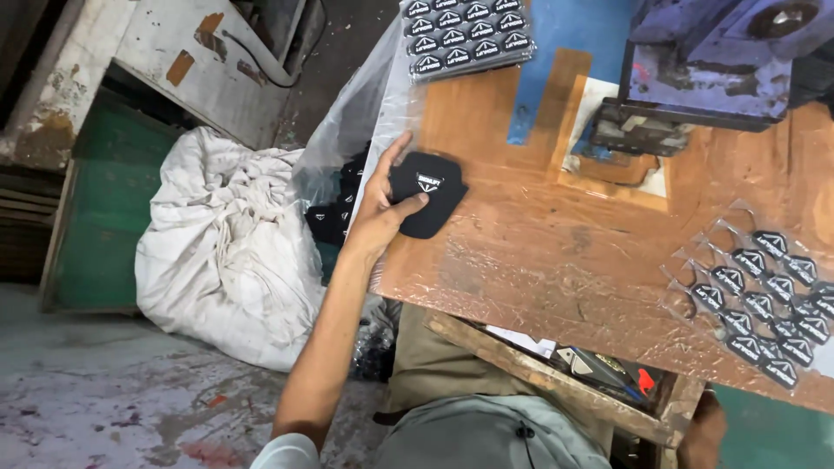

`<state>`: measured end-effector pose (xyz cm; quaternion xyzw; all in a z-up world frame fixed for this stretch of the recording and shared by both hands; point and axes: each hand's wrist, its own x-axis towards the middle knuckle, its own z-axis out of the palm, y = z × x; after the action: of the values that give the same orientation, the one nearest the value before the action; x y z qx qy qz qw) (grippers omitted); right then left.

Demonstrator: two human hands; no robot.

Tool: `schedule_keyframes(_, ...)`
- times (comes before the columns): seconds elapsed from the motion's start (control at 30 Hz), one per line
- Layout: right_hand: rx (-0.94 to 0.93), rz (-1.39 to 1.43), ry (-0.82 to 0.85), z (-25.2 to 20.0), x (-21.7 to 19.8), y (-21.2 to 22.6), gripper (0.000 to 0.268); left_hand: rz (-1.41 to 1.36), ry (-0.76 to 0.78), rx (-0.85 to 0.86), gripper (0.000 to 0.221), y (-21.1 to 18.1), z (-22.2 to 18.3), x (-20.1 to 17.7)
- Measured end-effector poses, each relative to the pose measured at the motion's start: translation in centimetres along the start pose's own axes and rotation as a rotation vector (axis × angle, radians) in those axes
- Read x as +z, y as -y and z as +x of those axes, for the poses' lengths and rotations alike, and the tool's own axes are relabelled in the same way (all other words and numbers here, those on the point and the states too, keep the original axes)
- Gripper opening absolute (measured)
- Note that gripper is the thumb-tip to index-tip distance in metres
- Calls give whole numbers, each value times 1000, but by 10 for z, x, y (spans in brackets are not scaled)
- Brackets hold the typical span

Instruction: Stamping logos onto black fabric pieces using a industrial press machine.

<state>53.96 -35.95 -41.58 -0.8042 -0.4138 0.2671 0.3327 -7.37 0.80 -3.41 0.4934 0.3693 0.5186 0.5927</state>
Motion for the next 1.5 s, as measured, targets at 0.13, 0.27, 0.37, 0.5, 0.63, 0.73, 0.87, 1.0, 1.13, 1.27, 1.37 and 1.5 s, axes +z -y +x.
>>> schedule_keyframes(0.13,-21,-142,-103,-11,5,19,36,-50,-24,-19,87,-2,-5,5)
schedule_keyframes(0.27,-114,-242,-133,-13,6,24,33,-49,-131,50,76,5,-7,7)
schedule_keyframes(0.37,-318,-392,-175,-13,5,34,32,-132,-181,70,66,12,-4,3)
schedule_keyframes(0.5,-435,-543,-203,17,16,-79,32,-220,-213,91,51,23,-3,-5)
schedule_keyframes(0.63,-466,-793,-267,18,20,-100,33,-270,-205,97,45,24,-4,-6)
schedule_keyframes(0.73,-503,-1077,-302,18,17,-82,31,-349,-191,87,42,26,-4,-9)
schedule_keyframes(0.87,-453,-902,-240,27,20,-81,33,-396,-170,57,38,24,-6,-9)
schedule_keyframes(1.0,-361,-732,-224,-21,11,-43,35,-431,-168,38,37,23,-6,-8)
schedule_keyframes(1.13,-270,-470,-211,-67,7,-20,36,-428,-167,35,37,22,-6,-8)
schedule_keyframes(1.27,-177,-207,-196,-51,21,27,38,-414,-170,39,37,21,-6,-7)
schedule_keyframes(1.37,-108,-10,-182,-14,26,37,39,-403,-176,44,37,22,-6,-7)
schedule_keyframes(1.5,-67,198,-170,4,38,25,35,-409,-179,51,37,23,-6,-7)
